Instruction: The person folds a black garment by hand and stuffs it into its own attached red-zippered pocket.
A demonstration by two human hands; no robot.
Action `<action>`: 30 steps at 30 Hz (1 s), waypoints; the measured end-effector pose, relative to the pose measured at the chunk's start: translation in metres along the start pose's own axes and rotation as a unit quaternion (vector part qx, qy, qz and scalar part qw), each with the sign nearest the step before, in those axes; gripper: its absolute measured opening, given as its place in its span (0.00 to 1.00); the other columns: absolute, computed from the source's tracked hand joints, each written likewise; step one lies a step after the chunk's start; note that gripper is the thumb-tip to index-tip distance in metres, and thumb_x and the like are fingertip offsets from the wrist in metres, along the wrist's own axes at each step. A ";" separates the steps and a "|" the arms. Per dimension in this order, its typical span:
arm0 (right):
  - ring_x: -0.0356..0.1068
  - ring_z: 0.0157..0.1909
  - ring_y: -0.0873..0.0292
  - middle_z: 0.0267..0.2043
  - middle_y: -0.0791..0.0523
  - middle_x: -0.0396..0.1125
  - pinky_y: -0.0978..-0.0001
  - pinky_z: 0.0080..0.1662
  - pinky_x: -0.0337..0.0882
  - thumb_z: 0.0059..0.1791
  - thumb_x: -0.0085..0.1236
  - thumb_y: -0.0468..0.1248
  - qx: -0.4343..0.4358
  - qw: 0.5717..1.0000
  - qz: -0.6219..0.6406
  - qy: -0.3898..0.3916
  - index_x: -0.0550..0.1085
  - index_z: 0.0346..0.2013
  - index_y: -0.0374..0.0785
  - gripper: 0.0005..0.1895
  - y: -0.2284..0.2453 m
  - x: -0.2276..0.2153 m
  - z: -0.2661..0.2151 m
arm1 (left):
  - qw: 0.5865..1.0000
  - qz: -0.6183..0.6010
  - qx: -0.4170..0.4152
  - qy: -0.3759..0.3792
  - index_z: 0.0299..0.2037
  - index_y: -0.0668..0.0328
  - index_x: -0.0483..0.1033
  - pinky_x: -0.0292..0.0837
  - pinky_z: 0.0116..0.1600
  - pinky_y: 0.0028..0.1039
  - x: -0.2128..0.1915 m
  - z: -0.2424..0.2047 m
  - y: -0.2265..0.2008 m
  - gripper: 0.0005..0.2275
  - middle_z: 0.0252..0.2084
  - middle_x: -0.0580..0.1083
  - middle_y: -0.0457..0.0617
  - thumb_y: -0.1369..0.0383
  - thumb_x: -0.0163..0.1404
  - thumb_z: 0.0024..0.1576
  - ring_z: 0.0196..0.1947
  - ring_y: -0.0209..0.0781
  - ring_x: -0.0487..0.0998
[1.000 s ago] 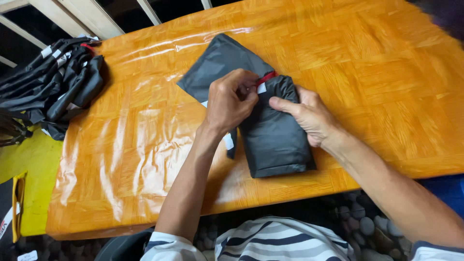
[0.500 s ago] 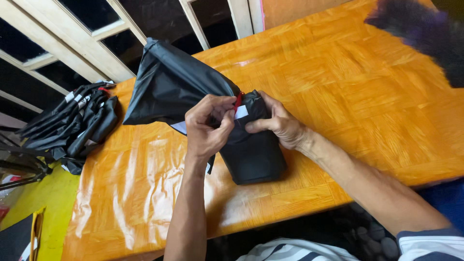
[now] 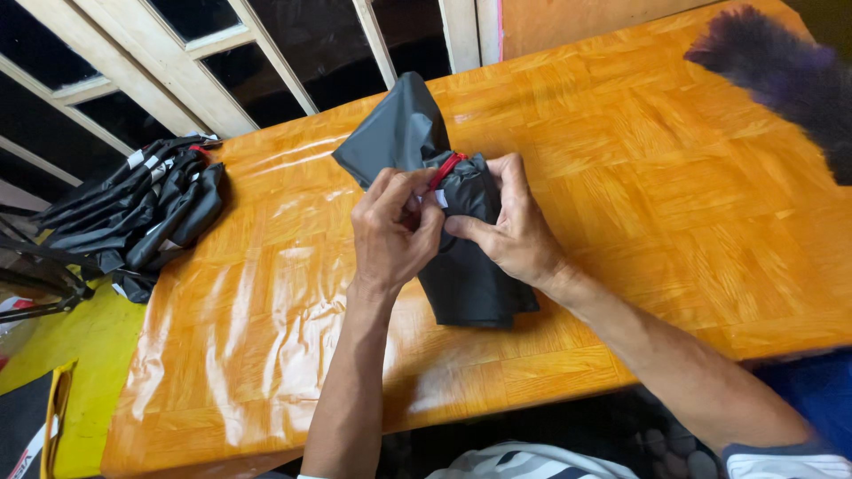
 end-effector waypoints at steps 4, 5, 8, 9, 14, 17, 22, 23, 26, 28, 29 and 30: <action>0.66 0.41 0.66 0.37 0.58 0.68 0.74 0.41 0.70 0.47 0.71 0.35 -0.015 1.000 -0.011 -0.016 0.68 0.49 0.40 0.22 0.005 0.003 -0.005 | 1.000 0.008 -0.010 0.004 0.40 0.65 0.83 0.72 0.26 0.26 0.000 0.005 0.002 0.08 0.26 0.73 0.52 0.81 0.56 0.52 0.23 0.42 0.76; 0.67 0.43 0.66 0.38 0.57 0.69 0.73 0.43 0.70 0.50 0.67 0.35 -0.026 0.999 -0.002 -0.018 0.69 0.51 0.41 0.18 0.007 0.004 -0.005 | 0.999 0.023 -0.006 0.024 0.39 0.65 0.83 0.72 0.26 0.27 0.001 0.007 0.002 0.07 0.26 0.72 0.51 0.80 0.55 0.52 0.23 0.43 0.76; 0.68 0.46 0.65 0.41 0.57 0.70 0.71 0.47 0.70 0.54 0.60 0.35 -0.044 0.999 0.002 -0.009 0.71 0.53 0.40 0.14 0.020 0.008 -0.005 | 0.997 0.070 0.008 0.042 0.38 0.67 0.81 0.72 0.26 0.33 0.000 0.012 -0.004 0.06 0.25 0.70 0.53 0.80 0.54 0.53 0.22 0.49 0.76; 0.67 0.47 0.65 0.42 0.56 0.71 0.70 0.49 0.70 0.55 0.58 0.35 -0.050 0.999 -0.003 -0.002 0.72 0.55 0.40 0.13 0.026 0.010 -0.004 | 0.994 0.099 0.019 0.043 0.37 0.69 0.80 0.71 0.25 0.38 0.001 0.014 -0.007 0.05 0.25 0.69 0.56 0.80 0.53 0.53 0.22 0.54 0.76; 0.67 0.46 0.67 0.41 0.56 0.71 0.70 0.50 0.70 0.53 0.60 0.33 -0.054 0.998 -0.021 0.012 0.75 0.51 0.40 0.11 0.001 0.015 0.004 | 0.989 0.131 0.059 0.010 0.40 0.62 0.74 0.72 0.31 0.37 0.006 0.005 0.004 0.03 0.28 0.64 0.53 0.77 0.49 0.59 0.27 0.57 0.74; 0.68 0.42 0.69 0.36 0.59 0.71 0.74 0.46 0.70 0.50 0.62 0.30 -0.029 0.999 -0.011 0.015 0.77 0.46 0.41 0.10 -0.016 0.017 0.012 | 0.992 0.104 0.072 -0.013 0.41 0.61 0.73 0.73 0.33 0.35 0.009 -0.007 0.008 0.03 0.30 0.64 0.50 0.77 0.47 0.61 0.28 0.55 0.74; 0.68 0.39 0.69 0.33 0.60 0.70 0.76 0.43 0.72 0.46 0.64 0.25 -0.017 1.000 -0.006 0.005 0.77 0.42 0.41 0.12 -0.032 0.020 0.017 | 0.985 0.122 0.119 -0.022 0.42 0.62 0.74 0.73 0.34 0.34 0.012 -0.017 0.010 0.03 0.30 0.64 0.49 0.76 0.48 0.62 0.27 0.52 0.72; 0.68 0.38 0.67 0.32 0.57 0.69 0.73 0.42 0.71 0.46 0.62 0.25 -0.019 1.000 -0.021 -0.005 0.74 0.43 0.37 0.12 -0.032 0.021 0.015 | 0.984 0.128 0.122 -0.021 0.42 0.62 0.75 0.72 0.35 0.34 0.012 -0.017 0.009 0.03 0.30 0.65 0.49 0.77 0.48 0.62 0.28 0.52 0.72; 0.69 0.37 0.65 0.30 0.54 0.69 0.73 0.40 0.71 0.46 0.60 0.23 -0.017 0.999 -0.032 -0.023 0.70 0.43 0.33 0.13 -0.041 0.016 0.015 | 0.984 0.122 0.130 -0.013 0.41 0.63 0.75 0.71 0.34 0.34 0.015 -0.019 0.008 0.03 0.29 0.64 0.50 0.77 0.48 0.61 0.27 0.53 0.71; 0.70 0.36 0.65 0.30 0.53 0.70 0.74 0.38 0.70 0.45 0.60 0.22 -0.012 0.999 -0.029 -0.029 0.68 0.42 0.33 0.14 -0.051 0.013 0.017 | 0.985 0.111 0.133 -0.008 0.41 0.64 0.75 0.70 0.33 0.34 0.018 -0.019 0.006 0.03 0.28 0.63 0.51 0.77 0.49 0.61 0.26 0.54 0.70; 0.70 0.35 0.66 0.29 0.54 0.69 0.75 0.37 0.70 0.45 0.59 0.22 -0.010 0.999 -0.021 -0.032 0.68 0.42 0.33 0.15 -0.057 0.011 0.018 | 0.983 0.107 0.150 0.001 0.41 0.64 0.75 0.69 0.33 0.35 0.019 -0.019 0.002 0.03 0.29 0.64 0.51 0.77 0.48 0.62 0.26 0.53 0.70; 0.70 0.34 0.66 0.28 0.54 0.69 0.76 0.35 0.69 0.44 0.59 0.22 -0.006 0.999 -0.014 -0.035 0.67 0.43 0.33 0.15 -0.062 0.010 0.019 | 0.981 0.103 0.166 0.010 0.42 0.64 0.76 0.67 0.32 0.36 0.021 -0.018 -0.002 0.04 0.29 0.65 0.51 0.77 0.47 0.62 0.25 0.53 0.69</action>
Point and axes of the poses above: each hand's wrist, its own z-axis towards the middle knuckle, its own x-axis out of the palm, y = z × x, the point moved 6 cm from there along z, towards the middle knuckle
